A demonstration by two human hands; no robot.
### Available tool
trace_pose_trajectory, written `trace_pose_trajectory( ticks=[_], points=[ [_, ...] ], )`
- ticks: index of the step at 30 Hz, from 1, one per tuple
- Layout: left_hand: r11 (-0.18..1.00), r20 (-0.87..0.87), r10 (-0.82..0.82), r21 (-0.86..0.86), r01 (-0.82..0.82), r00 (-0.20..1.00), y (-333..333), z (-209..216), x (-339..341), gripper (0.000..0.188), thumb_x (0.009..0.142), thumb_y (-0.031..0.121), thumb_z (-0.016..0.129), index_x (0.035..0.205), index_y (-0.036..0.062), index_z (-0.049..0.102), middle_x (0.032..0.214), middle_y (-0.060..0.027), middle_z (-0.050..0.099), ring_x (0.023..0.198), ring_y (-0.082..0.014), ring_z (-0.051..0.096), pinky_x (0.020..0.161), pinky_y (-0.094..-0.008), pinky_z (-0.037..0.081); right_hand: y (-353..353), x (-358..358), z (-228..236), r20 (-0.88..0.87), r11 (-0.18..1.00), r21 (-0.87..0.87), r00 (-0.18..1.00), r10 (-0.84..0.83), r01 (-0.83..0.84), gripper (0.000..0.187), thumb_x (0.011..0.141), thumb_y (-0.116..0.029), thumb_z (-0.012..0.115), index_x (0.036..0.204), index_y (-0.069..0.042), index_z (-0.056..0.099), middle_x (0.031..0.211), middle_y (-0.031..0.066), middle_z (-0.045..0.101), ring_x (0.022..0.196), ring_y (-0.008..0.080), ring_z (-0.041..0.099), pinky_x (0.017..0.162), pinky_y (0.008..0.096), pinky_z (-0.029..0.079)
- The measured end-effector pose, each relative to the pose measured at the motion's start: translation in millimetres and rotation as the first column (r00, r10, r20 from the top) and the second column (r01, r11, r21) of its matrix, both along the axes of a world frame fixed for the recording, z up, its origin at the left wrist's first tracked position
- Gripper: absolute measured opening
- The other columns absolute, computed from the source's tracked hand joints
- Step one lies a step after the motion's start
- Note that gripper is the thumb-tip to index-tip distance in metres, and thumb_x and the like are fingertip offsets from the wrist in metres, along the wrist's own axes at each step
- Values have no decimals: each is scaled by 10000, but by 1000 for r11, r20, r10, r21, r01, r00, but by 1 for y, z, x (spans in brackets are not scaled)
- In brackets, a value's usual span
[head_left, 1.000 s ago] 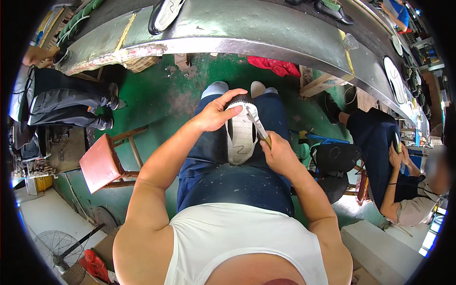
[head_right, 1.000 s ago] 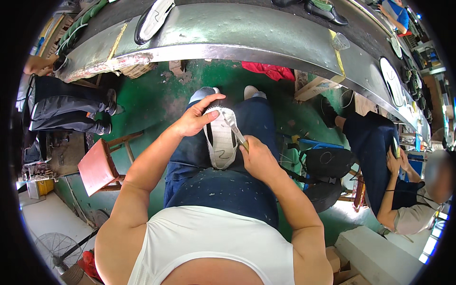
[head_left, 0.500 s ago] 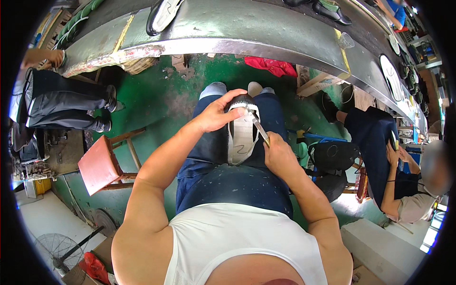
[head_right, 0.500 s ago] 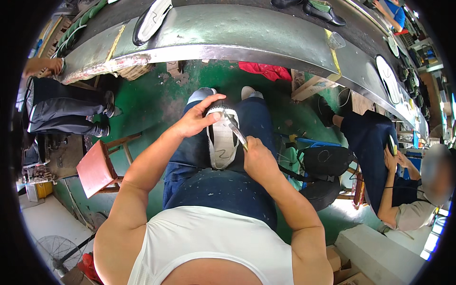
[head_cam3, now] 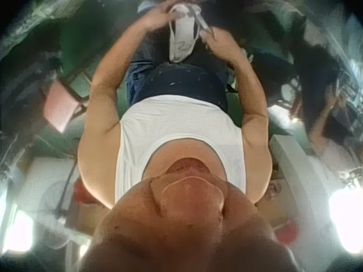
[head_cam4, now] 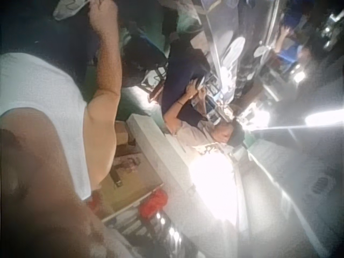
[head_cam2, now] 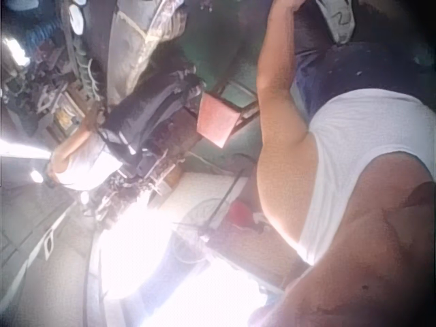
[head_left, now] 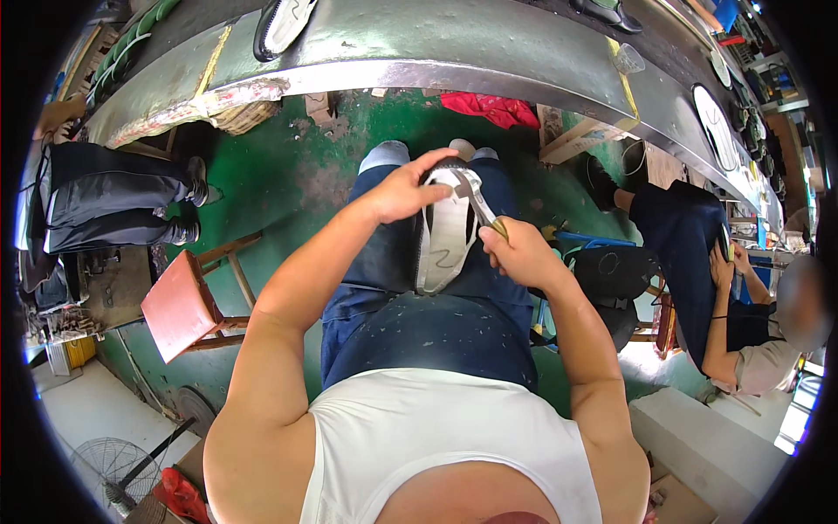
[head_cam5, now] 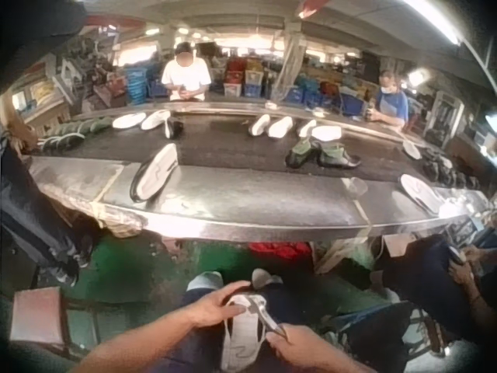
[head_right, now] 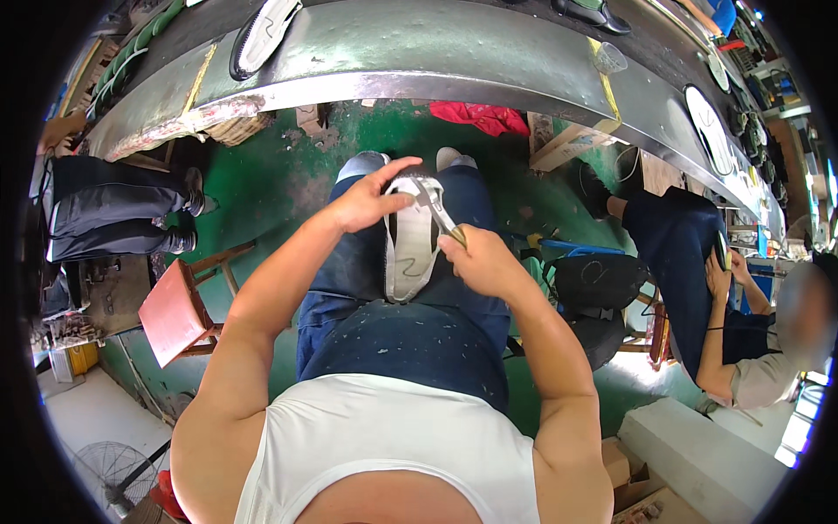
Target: Hand-lasting shoes by pulling the upper over the last with pincers and hammering it into place.
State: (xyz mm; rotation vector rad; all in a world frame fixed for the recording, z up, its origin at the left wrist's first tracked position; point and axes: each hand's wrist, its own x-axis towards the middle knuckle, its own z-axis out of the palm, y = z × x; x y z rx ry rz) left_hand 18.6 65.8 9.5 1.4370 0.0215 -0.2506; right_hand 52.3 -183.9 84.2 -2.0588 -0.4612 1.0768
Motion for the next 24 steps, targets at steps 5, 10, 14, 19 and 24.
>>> trace_pose_trajectory(
  ticks=[5,10,14,19,24],
  points=[
    [989,-318,-18,-148,-31,948,1,-29,29,596,922,148,664,1475,246,466,1062,6,650,780,-64,580,523,-217,399,17,18,-61,115,689,668,876,-469,281,295,1047,-275,495,1095,0,589,841,53,663,756,121,611,695,286,504],
    [987,-439,-85,-162,14,894,-10,-57,52,649,892,207,699,1488,220,441,1004,3,663,638,-66,557,457,-242,369,48,32,-130,249,672,651,737,-628,353,313,1053,-271,458,1171,5,549,911,44,642,833,134,613,768,288,498],
    [991,-445,-69,-132,10,893,-2,-63,43,631,904,221,692,1483,181,443,1040,-1,672,747,-80,607,513,-249,400,3,-56,-118,-239,658,575,869,-433,486,363,1077,-378,384,1107,-43,521,816,43,582,661,113,558,543,230,406],
    [997,-436,28,-51,-56,900,-13,-58,26,475,963,305,615,1376,81,544,1075,-67,706,908,-177,692,676,-341,540,-37,-57,-57,-465,642,370,732,-498,671,341,1069,-309,410,1181,-2,507,887,45,623,731,86,613,524,192,400],
    [735,-248,190,678,30,950,-38,-46,-26,360,935,217,532,1110,-62,677,1023,-230,719,988,-357,700,900,-413,527,-45,-33,-52,6,952,155,964,-267,263,281,988,-226,569,1144,7,552,801,104,648,745,201,655,672,326,504]
  ],
)
